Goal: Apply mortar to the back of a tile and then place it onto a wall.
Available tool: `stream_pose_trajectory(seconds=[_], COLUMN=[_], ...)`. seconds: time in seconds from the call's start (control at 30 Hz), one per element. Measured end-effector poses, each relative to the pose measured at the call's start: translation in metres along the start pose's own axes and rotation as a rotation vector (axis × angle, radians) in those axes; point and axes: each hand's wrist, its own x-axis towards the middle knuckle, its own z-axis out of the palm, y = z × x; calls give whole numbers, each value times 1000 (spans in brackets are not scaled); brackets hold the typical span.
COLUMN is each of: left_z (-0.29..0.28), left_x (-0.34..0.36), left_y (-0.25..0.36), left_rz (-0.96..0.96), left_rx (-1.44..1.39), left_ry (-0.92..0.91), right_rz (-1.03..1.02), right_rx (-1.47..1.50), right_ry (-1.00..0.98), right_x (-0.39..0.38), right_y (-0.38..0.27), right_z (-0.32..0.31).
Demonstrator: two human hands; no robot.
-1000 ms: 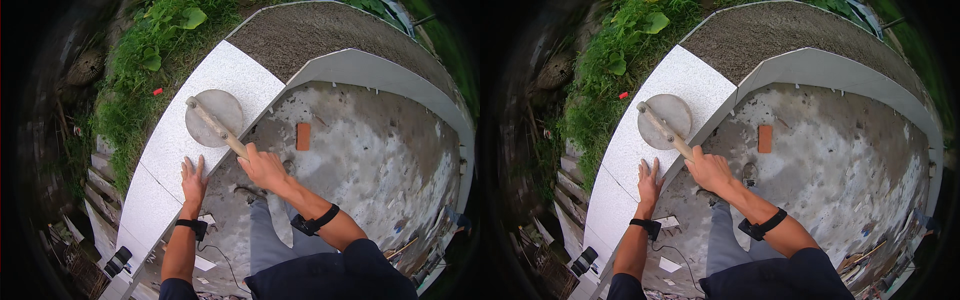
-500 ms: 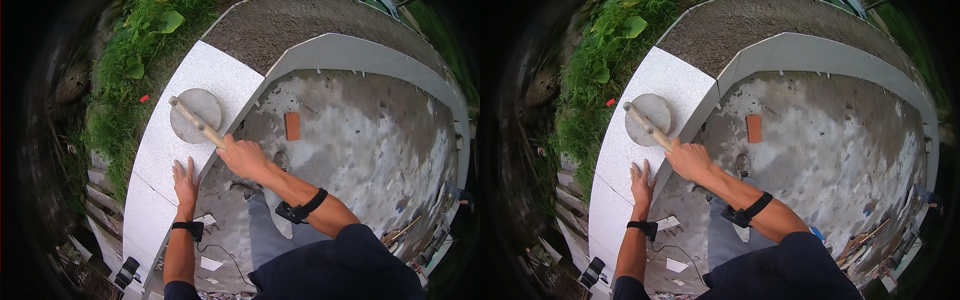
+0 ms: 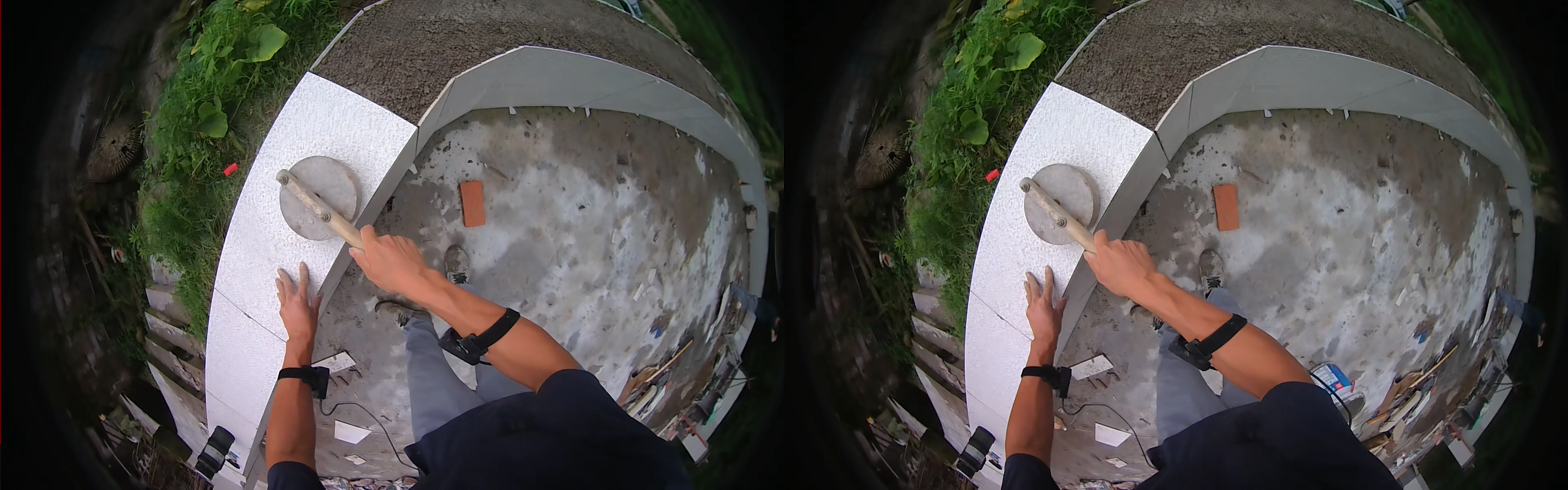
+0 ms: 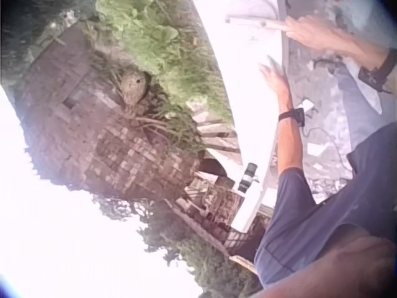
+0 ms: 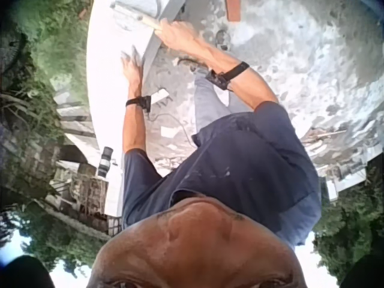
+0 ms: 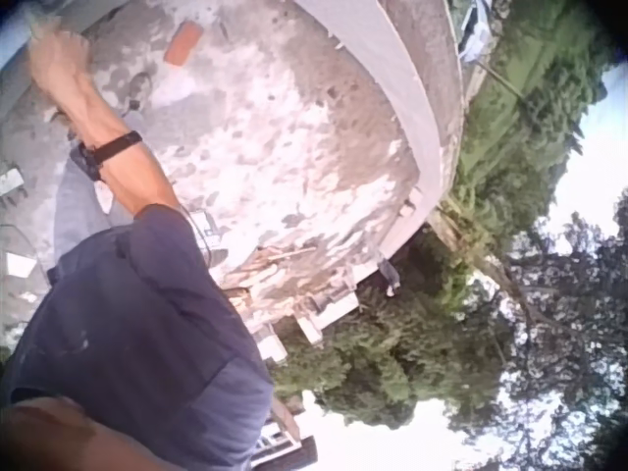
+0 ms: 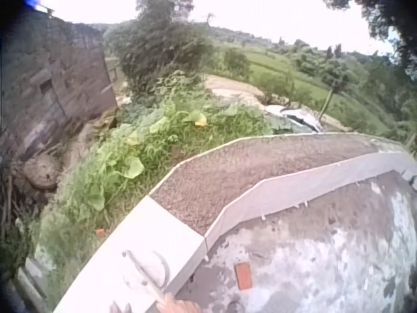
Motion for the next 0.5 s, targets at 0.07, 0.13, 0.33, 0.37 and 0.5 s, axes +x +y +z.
stream_pose_trajectory(seconds=[0.07, 0.13, 0.33, 0.37, 0.5], left_z=[0, 0, -5, -4, -5], left_x=[-3, -6, -1, -4, -3], left_y=[-1, -4, -2, 0, 2], left_rz=[-23, -19, -28, -31, -4], left_rx=[-4, 17, -13, -29, 5], left_ry=[-35, -28, -36, -42, -12], right_rz=[-8, -4, 23, 23, 20], right_rx=[10, 26, 24, 28, 58], right_ry=[-66, -69, -76, -105, -49], right_x=[2, -19, -7, -11, -26], right_y=[-8, -13, -10, -16, -6], right_z=[-4, -5, 3, 1, 20])
